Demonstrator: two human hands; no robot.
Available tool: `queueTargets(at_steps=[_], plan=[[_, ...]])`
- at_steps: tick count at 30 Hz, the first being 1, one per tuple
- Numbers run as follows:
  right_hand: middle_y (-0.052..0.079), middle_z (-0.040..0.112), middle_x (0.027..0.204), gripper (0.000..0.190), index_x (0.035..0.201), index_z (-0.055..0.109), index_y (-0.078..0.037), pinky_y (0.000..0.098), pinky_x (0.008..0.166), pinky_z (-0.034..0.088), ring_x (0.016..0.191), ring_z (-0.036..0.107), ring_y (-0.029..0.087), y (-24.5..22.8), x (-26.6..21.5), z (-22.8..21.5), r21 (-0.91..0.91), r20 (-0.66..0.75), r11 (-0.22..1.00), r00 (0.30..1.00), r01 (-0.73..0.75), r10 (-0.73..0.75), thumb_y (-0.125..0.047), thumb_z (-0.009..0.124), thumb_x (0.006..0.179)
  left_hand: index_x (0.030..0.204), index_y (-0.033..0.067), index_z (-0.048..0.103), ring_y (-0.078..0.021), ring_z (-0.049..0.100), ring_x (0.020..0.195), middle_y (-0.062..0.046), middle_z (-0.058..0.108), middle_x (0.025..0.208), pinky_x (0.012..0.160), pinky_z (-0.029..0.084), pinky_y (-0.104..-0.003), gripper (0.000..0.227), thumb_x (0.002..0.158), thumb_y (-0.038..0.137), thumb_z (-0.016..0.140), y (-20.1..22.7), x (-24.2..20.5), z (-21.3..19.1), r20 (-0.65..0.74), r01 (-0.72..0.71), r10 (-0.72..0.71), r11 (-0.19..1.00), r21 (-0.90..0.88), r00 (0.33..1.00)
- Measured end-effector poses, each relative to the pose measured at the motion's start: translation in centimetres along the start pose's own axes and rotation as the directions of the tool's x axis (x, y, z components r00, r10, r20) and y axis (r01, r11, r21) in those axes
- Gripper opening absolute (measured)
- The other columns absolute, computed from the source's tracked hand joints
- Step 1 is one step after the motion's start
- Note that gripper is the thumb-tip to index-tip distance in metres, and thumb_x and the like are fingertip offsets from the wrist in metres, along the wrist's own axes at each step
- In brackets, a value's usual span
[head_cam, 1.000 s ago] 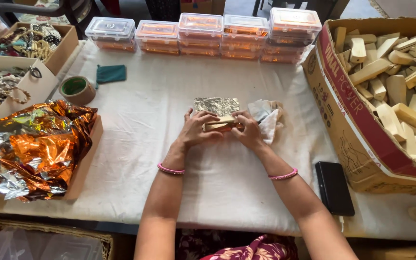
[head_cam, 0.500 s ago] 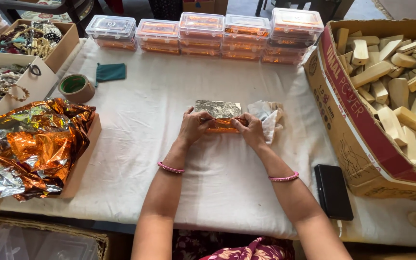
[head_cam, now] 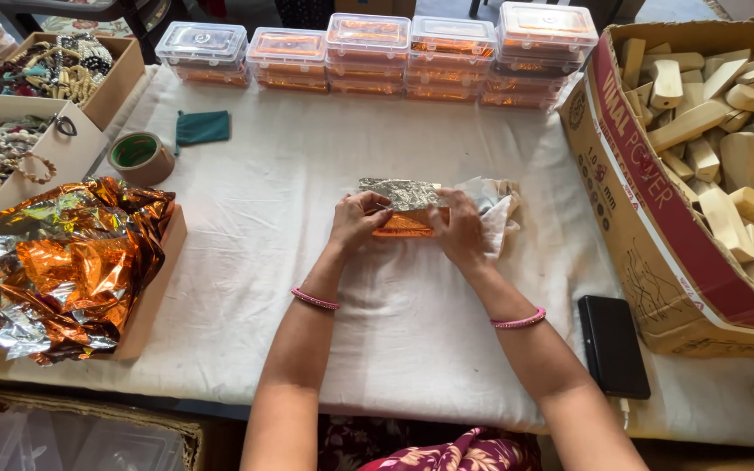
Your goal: The person wipes a small wooden block with a white cloth, then wraps it in a sheet of orange metallic foil. They place the wrapped block into a clear plastic container and close the lid. The person then picks up another wooden block and begins wiping it with the cloth.
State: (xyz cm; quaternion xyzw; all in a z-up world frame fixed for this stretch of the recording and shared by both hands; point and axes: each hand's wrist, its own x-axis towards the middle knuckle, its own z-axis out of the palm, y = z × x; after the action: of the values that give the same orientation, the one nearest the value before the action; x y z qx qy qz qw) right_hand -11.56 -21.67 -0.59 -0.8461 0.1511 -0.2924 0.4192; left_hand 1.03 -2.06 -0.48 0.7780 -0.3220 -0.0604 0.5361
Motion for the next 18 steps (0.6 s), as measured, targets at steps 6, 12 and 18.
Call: queueTargets(at_steps=[6, 12, 18], plan=[[0.005, 0.076, 0.118, 0.023, 0.113, 0.070, -0.011, 0.0418, 0.109, 0.048, 0.108, 0.072, 0.020, -4.7, -2.0, -1.6, -0.330, 0.139, 0.563, 0.629, 0.758, -0.765, -0.025, 0.075, 0.095, 0.104, 0.0056, 0.078, -0.0072, 0.075, 0.074, -0.004, 0.081, 0.088, 0.071, 0.061, -0.023, 0.021, 0.087, 0.017, 0.079, -0.8, 0.8, 0.2, 0.009, 0.064, -0.063, 0.994, -0.085, 0.998], [0.005, 0.076, 0.115, 0.030, 0.110, 0.073, -0.011, 0.0447, 0.110, 0.047, 0.108, 0.073, 0.018, -4.3, -1.8, -1.1, -0.380, 0.249, 0.498, 0.605, 0.779, -0.756, -0.034, 0.078, 0.090, 0.099, 0.0043, 0.081, -0.0059, 0.074, 0.073, -0.005, 0.080, 0.084, 0.068, 0.061, -0.023, 0.018, 0.085, 0.015, 0.080, 1.0, 0.6, -0.6, 0.015, 0.073, -0.072, 0.995, -0.073, 0.997], [0.011, 0.074, 0.108, 0.048, 0.122, 0.071, -0.011, 0.0465, 0.111, 0.045, 0.108, 0.069, 0.031, -4.7, -1.3, -0.8, -0.406, 0.290, 0.684, 0.796, 0.605, -0.531, -0.039, 0.081, 0.085, 0.100, 0.0012, 0.079, -0.0068, 0.073, 0.073, -0.004, 0.079, 0.083, 0.064, 0.061, -0.023, 0.019, 0.084, 0.012, 0.080, -1.3, 2.3, -0.8, 0.178, 0.226, -0.187, 0.946, -0.233, 0.966]])
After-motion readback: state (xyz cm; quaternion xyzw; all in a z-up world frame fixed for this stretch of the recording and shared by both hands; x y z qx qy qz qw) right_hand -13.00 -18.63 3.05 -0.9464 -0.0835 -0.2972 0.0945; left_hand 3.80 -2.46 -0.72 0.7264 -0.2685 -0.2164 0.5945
